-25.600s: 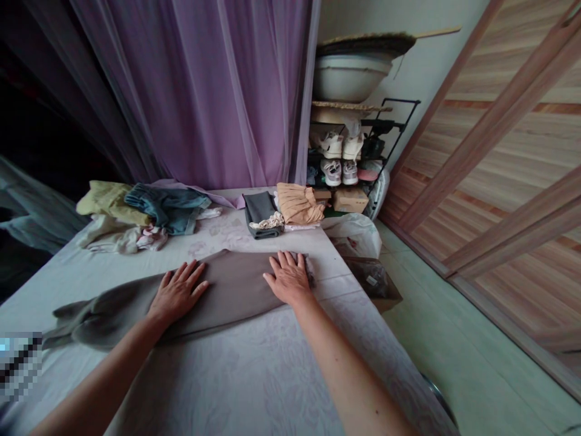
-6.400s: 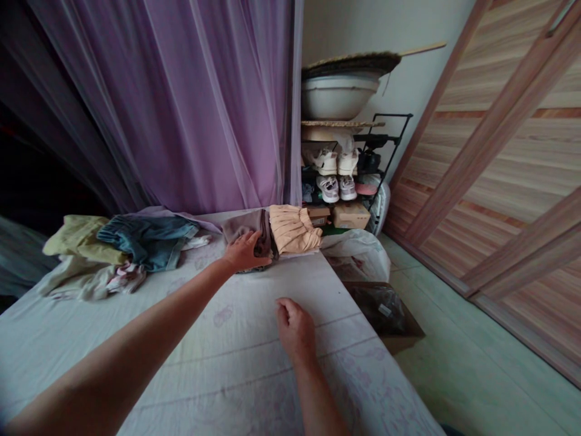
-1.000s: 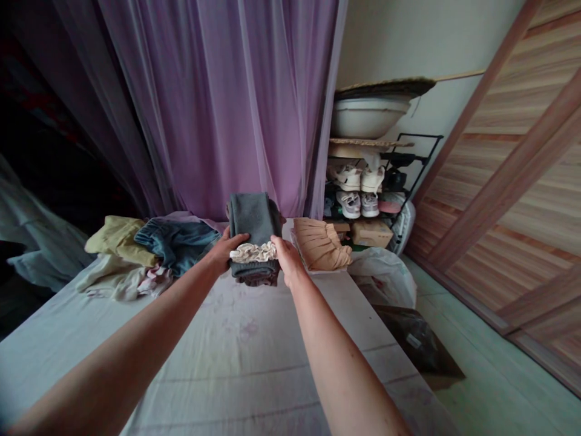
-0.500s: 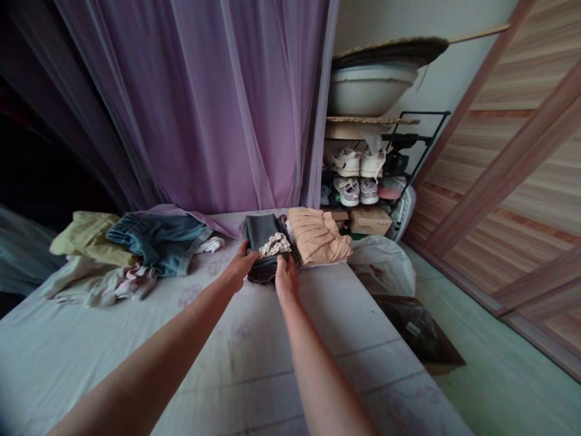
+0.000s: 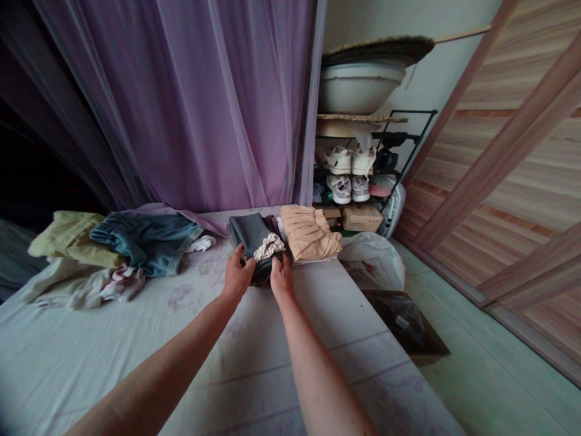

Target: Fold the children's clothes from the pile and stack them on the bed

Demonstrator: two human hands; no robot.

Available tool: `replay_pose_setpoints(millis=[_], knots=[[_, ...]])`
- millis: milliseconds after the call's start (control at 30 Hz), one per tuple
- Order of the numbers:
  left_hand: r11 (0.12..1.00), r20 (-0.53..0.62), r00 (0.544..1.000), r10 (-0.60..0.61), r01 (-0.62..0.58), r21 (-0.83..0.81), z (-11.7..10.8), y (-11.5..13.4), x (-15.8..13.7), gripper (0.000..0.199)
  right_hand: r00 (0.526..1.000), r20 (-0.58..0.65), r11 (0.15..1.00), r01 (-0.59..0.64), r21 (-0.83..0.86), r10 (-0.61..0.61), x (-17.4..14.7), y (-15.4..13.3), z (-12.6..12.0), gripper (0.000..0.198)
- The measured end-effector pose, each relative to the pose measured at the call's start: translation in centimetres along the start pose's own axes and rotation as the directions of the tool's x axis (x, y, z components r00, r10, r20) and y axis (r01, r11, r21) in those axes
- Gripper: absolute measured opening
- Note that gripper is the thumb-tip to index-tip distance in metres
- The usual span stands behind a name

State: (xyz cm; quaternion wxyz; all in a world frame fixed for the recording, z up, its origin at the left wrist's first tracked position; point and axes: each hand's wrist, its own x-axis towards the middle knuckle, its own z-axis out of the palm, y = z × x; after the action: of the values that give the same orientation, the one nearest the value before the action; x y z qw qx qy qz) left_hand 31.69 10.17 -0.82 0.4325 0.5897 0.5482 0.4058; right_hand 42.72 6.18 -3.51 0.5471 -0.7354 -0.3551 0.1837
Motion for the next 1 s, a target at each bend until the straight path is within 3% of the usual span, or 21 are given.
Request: replay_pose_setpoints(millis=[167, 300, 400, 467, 567, 633, 733, 833, 1000], knots=[[0.987, 0.139, 0.981, -0.136, 0.146, -0.062, -0.9, -0.6, 1.6, 0.066, 0.985, -0.117, 0.992, 0.126, 0.026, -0.123, -1.7, 1.5, 1.2, 0.057], [0.977, 0.185, 0.963, -0.194, 0.207, -0.053, -2.4, -0.8, 2.3, 0.062, 0.922, -0.225, 0.949, 0.314, -0.04, -0.315, -4.4, 2.5, 2.4, 0.054], [0.975, 0.274, 0.944, -0.185, 0.212, -0.073, -3.8, -1.2, 2.2, 0.061, 0.885, -0.272, 0.925, 0.371, -0.077, -0.378, -5.9, 3.1, 2.6, 0.052], [0.992, 0.336, 0.936, -0.108, 0.124, -0.027, -5.3, -1.8, 2.3, 0.057, 0.884, -0.283, 0.927, 0.369, -0.069, -0.373, -6.2, 3.6, 2.4, 0.052], [0.962, 0.308, 0.948, 0.085, -0.159, 0.222, -8.7, -3.3, 2.8, 0.044, 0.899, -0.286, 0.94, 0.342, -0.011, -0.331, -6.1, 4.2, 2.1, 0.052], [0.859, 0.303, 0.928, 0.216, -0.328, 0.393, -11.6, -4.8, 3.0, 0.031, 0.914, -0.27, 0.945, 0.326, 0.039, -0.304, -5.9, 4.5, 2.1, 0.051], [0.597, 0.402, 0.82, 0.407, -0.572, 0.562, -15.9, -7.3, 2.5, 0.03, 0.933, -0.239, 0.948, 0.3, 0.106, -0.269, -5.7, 4.7, 2.0, 0.051], [0.473, 0.398, 0.785, 0.474, -0.609, 0.637, -18.3, -9.2, 1.4, 0.036, 0.945, -0.228, 0.954, 0.271, 0.131, -0.237, -5.6, 4.6, 1.9, 0.052], [0.474, 0.338, 0.832, 0.44, -0.535, 0.699, -18.6, -9.8, -0.8, 0.035, 0.959, -0.233, 0.957, 0.211, 0.198, -0.163, -6.0, 4.5, 1.4, 0.056]])
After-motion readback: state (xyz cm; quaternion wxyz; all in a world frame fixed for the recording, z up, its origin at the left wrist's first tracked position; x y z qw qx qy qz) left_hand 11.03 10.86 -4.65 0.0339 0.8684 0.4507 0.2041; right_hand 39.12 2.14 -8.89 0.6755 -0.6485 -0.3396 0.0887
